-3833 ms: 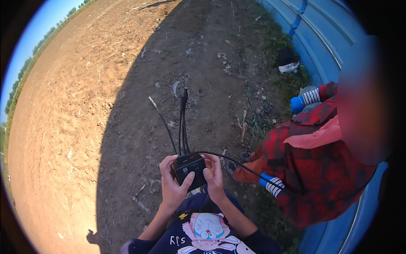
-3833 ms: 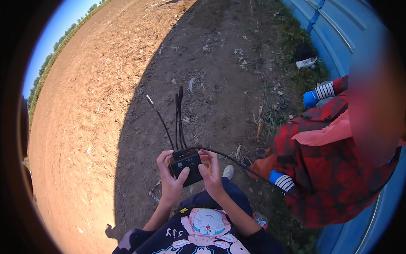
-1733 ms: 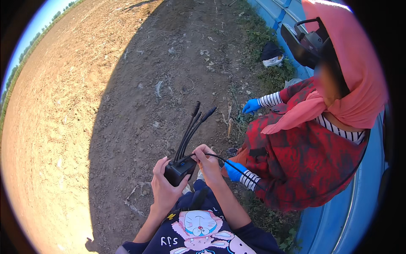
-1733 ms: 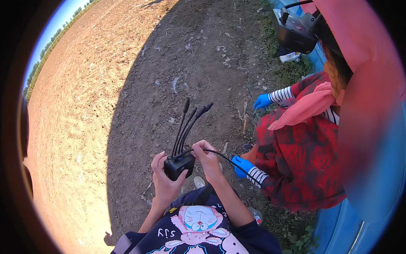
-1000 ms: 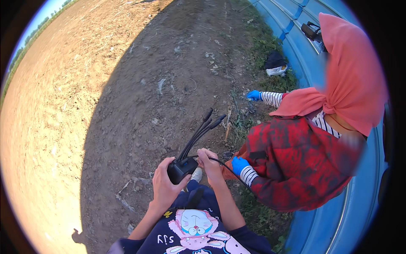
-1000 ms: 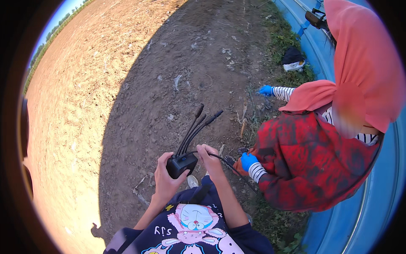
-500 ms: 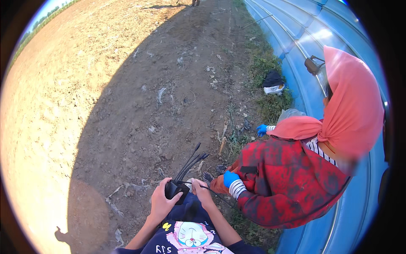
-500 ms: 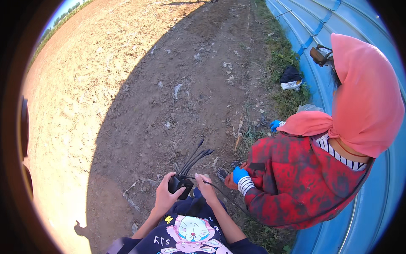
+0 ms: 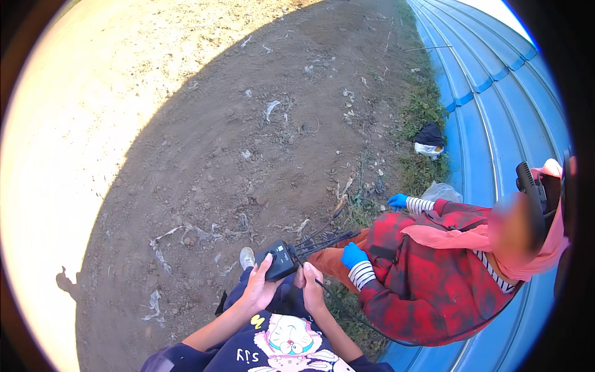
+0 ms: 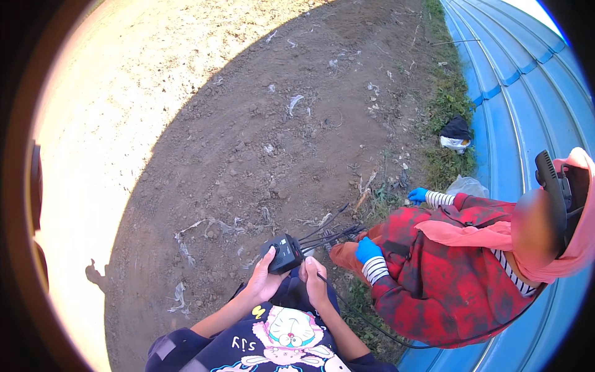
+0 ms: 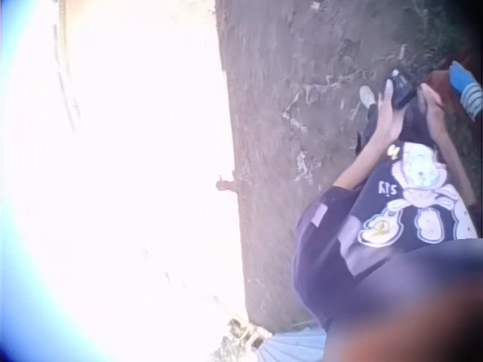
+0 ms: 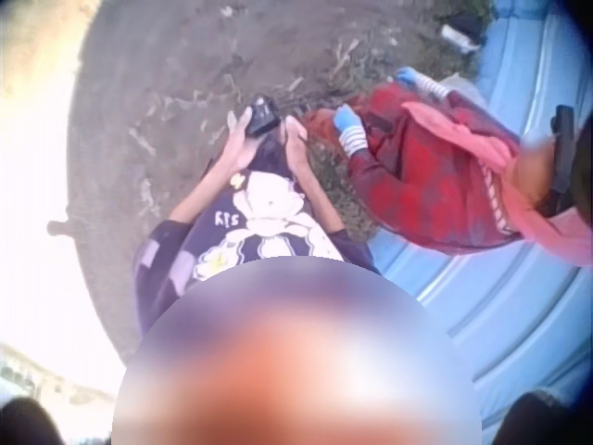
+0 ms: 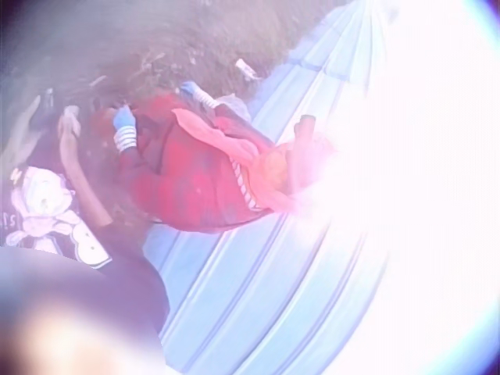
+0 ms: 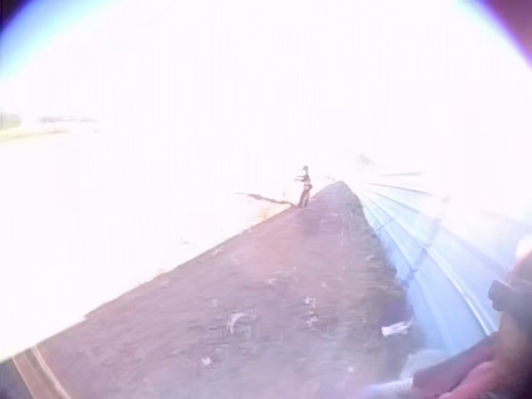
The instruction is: The person holds a small black electronic device with wires and interacts with another person who assists by handing over a white cloth. The person manipulates the device and wires, possibly preparing for or performing a repair.
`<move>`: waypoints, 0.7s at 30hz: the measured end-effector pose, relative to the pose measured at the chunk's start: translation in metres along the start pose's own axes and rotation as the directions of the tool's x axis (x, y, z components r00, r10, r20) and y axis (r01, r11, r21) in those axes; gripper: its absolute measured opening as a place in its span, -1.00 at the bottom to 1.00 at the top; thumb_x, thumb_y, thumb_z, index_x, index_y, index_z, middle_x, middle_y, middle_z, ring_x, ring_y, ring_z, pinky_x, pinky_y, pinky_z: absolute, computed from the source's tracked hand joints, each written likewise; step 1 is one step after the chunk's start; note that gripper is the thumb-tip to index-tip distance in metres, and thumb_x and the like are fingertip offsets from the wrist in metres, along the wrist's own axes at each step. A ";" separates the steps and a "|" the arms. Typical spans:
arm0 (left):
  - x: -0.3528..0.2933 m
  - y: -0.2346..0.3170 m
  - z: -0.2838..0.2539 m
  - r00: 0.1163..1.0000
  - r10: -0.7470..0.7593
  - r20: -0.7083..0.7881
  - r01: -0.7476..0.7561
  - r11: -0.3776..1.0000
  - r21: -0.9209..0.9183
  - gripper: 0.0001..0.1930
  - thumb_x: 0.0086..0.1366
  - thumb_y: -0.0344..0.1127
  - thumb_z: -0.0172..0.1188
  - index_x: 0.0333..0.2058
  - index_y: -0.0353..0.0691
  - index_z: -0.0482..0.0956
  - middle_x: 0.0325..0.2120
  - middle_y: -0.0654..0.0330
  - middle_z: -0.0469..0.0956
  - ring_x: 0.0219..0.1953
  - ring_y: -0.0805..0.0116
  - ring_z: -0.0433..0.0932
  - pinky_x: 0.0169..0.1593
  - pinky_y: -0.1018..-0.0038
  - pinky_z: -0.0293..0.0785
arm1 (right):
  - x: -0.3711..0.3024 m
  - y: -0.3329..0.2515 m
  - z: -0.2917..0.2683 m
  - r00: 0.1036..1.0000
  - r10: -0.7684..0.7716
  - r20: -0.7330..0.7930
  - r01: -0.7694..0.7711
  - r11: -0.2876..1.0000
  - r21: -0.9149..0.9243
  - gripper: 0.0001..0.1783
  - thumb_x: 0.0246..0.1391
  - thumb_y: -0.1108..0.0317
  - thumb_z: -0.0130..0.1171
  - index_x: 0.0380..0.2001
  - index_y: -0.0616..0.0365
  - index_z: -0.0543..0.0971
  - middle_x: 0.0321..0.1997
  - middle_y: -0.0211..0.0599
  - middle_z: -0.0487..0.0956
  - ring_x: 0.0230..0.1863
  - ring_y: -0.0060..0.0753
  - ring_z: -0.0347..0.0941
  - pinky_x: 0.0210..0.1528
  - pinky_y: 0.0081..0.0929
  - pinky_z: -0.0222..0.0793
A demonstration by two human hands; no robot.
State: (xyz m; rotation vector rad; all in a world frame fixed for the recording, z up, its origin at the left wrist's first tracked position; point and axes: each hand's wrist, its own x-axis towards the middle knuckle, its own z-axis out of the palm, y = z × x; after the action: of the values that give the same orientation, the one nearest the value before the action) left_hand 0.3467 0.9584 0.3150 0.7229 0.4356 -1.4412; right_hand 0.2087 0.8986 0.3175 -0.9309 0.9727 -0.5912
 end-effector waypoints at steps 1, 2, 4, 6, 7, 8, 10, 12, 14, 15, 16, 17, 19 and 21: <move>0.002 0.005 0.006 0.999 -0.040 0.009 0.041 0.998 -0.053 -0.56 0.31 -0.09 0.21 0.06 -0.10 0.31 -0.10 0.21 0.48 0.02 0.32 0.48 0.10 0.22 0.43 | 0.000 -0.006 0.004 0.996 -0.028 0.083 0.029 0.999 -0.015 -0.53 0.36 0.13 -0.15 -0.64 0.07 0.25 -0.67 -0.56 0.17 -0.61 -0.67 0.07 -0.52 -0.62 -0.01; 0.003 0.008 0.012 0.999 0.050 0.017 -0.050 0.999 -0.005 -0.57 0.31 -0.10 0.21 0.05 -0.11 0.31 -0.10 0.21 0.48 0.01 0.33 0.49 0.10 0.23 0.43 | -0.001 -0.015 0.006 0.995 0.025 0.097 -0.016 0.996 -0.090 -0.53 0.36 0.14 -0.15 -0.62 0.14 0.31 -0.65 -0.52 0.24 -0.59 -0.65 0.14 -0.48 -0.62 0.05; 0.003 0.016 0.024 0.973 0.226 0.045 -0.229 0.970 0.078 -0.58 0.32 -0.12 0.20 0.04 -0.12 0.32 -0.11 0.21 0.47 -0.01 0.36 0.50 0.09 0.26 0.45 | -0.009 -0.034 0.012 0.956 0.077 0.285 0.003 0.962 -0.272 -0.56 0.35 0.19 -0.13 -0.60 0.18 0.36 -0.63 -0.47 0.32 -0.56 -0.64 0.21 -0.46 -0.62 0.12; 0.004 0.022 0.033 0.947 0.322 0.009 -0.320 0.940 0.120 -0.62 0.31 -0.21 0.22 0.01 -0.15 0.32 -0.11 0.22 0.48 -0.04 0.41 0.49 0.06 0.34 0.45 | -0.020 -0.056 0.017 0.909 -0.005 0.416 0.178 0.908 -0.379 -0.64 0.31 0.29 -0.05 -0.57 0.23 0.43 -0.56 -0.38 0.44 -0.49 -0.63 0.34 -0.42 -0.59 0.24; 0.004 0.025 0.037 0.927 0.374 0.006 -0.371 0.918 0.137 -0.64 0.31 -0.25 0.23 -0.01 -0.16 0.32 -0.11 0.22 0.48 -0.06 0.43 0.49 0.05 0.38 0.46 | -0.028 -0.067 0.019 0.902 -0.199 0.383 0.355 0.847 -0.395 -0.76 0.21 0.38 0.06 -0.54 0.22 0.45 -0.54 -0.33 0.48 -0.49 -0.51 0.39 -0.43 -0.51 0.29; 0.005 0.027 0.039 0.920 0.390 0.035 -0.392 0.912 0.126 -0.61 0.30 -0.27 0.24 0.02 -0.18 0.31 -0.11 0.24 0.47 -0.07 0.48 0.48 0.04 0.43 0.45 | -0.027 -0.076 0.021 0.865 -0.403 0.299 0.501 0.708 -0.497 -0.83 0.15 0.41 0.10 -0.51 0.21 0.47 -0.51 -0.30 0.50 -0.46 -0.41 0.41 -0.41 -0.47 0.31; 0.005 0.028 0.043 0.910 0.413 0.041 -0.414 0.895 0.168 -0.60 0.30 -0.28 0.23 0.04 -0.19 0.30 -0.11 0.24 0.47 -0.07 0.48 0.48 0.04 0.44 0.44 | -0.023 -0.093 0.022 0.698 -0.676 0.235 0.609 0.389 -0.691 -0.89 0.01 0.48 0.19 -0.34 0.18 0.50 -0.38 -0.22 0.54 -0.35 -0.15 0.44 -0.27 -0.30 0.35; 0.005 0.026 0.046 0.900 0.430 0.070 -0.436 0.880 0.188 -0.59 0.31 -0.29 0.23 0.05 -0.20 0.30 -0.10 0.25 0.46 -0.06 0.49 0.47 0.04 0.46 0.43 | -0.013 -0.105 0.020 0.744 -0.633 0.215 0.440 0.222 -0.870 -0.71 0.04 0.39 0.21 -0.14 0.16 0.50 -0.26 -0.20 0.55 -0.23 -0.11 0.46 -0.10 -0.22 0.31; 0.004 0.021 0.050 0.896 0.434 0.097 -0.444 0.875 0.191 -0.58 0.31 -0.29 0.23 0.07 -0.21 0.30 -0.09 0.25 0.45 -0.04 0.50 0.45 0.05 0.47 0.42 | -0.007 -0.112 0.013 0.864 -0.442 0.240 0.332 0.143 -0.932 -0.69 0.16 0.30 0.13 -0.04 0.13 0.51 -0.35 -0.23 0.58 -0.29 -0.17 0.52 -0.19 -0.27 0.36; 0.002 0.017 0.052 0.897 0.432 0.092 -0.442 0.878 0.183 -0.58 0.31 -0.28 0.23 0.07 -0.21 0.29 -0.08 0.25 0.45 -0.03 0.50 0.44 0.06 0.46 0.41 | -0.007 -0.114 0.010 0.912 -0.376 0.163 0.277 0.272 -0.922 -0.72 0.18 0.33 0.10 -0.06 0.16 0.52 -0.40 -0.22 0.58 -0.36 -0.22 0.51 -0.27 -0.32 0.36; 0.002 0.013 0.055 0.898 0.431 0.087 -0.440 0.881 0.174 -0.57 0.31 -0.28 0.23 0.07 -0.21 0.29 -0.07 0.25 0.44 -0.02 0.49 0.43 0.07 0.46 0.40 | -0.006 -0.114 0.005 0.949 -0.300 0.097 0.215 0.391 -0.895 -0.75 0.20 0.35 0.07 -0.08 0.19 0.53 -0.45 -0.21 0.57 -0.44 -0.27 0.50 -0.35 -0.36 0.36; 0.003 0.010 0.058 0.903 0.422 0.086 -0.430 0.890 0.153 -0.57 0.31 -0.28 0.23 0.07 -0.22 0.29 -0.06 0.25 0.44 -0.01 0.49 0.42 0.07 0.46 0.40 | -0.007 -0.113 0.001 0.984 -0.176 -0.012 0.080 0.503 -0.861 -0.77 0.22 0.37 0.04 -0.10 0.22 0.54 -0.51 -0.20 0.57 -0.51 -0.33 0.49 -0.43 -0.41 0.35; 0.003 0.005 0.063 0.905 0.414 0.100 -0.425 0.892 0.157 -0.55 0.31 -0.27 0.23 0.08 -0.22 0.28 -0.05 0.24 0.43 0.01 0.49 0.41 0.09 0.45 0.39 | -0.012 -0.107 -0.004 0.946 -0.319 0.058 0.222 0.506 -0.833 -0.79 0.25 0.37 0.02 -0.20 0.26 0.56 -0.67 -0.24 0.47 -0.65 -0.41 0.44 -0.56 -0.45 0.29; 0.001 0.002 0.067 0.912 0.391 0.120 -0.408 0.896 0.176 -0.54 0.31 -0.25 0.23 0.08 -0.22 0.27 -0.04 0.24 0.42 0.01 0.48 0.41 0.10 0.44 0.38 | -0.020 -0.101 -0.007 0.969 -0.215 0.122 0.212 0.472 -0.856 -0.79 0.25 0.36 0.02 -0.21 0.25 0.56 -0.67 -0.27 0.47 -0.63 -0.45 0.44 -0.54 -0.46 0.28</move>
State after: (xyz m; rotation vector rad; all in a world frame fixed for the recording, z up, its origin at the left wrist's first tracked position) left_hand 0.3386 0.9119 0.3626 0.8537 0.0684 -1.1250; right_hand 0.1904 0.8616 0.4122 -2.0045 1.1766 -0.2618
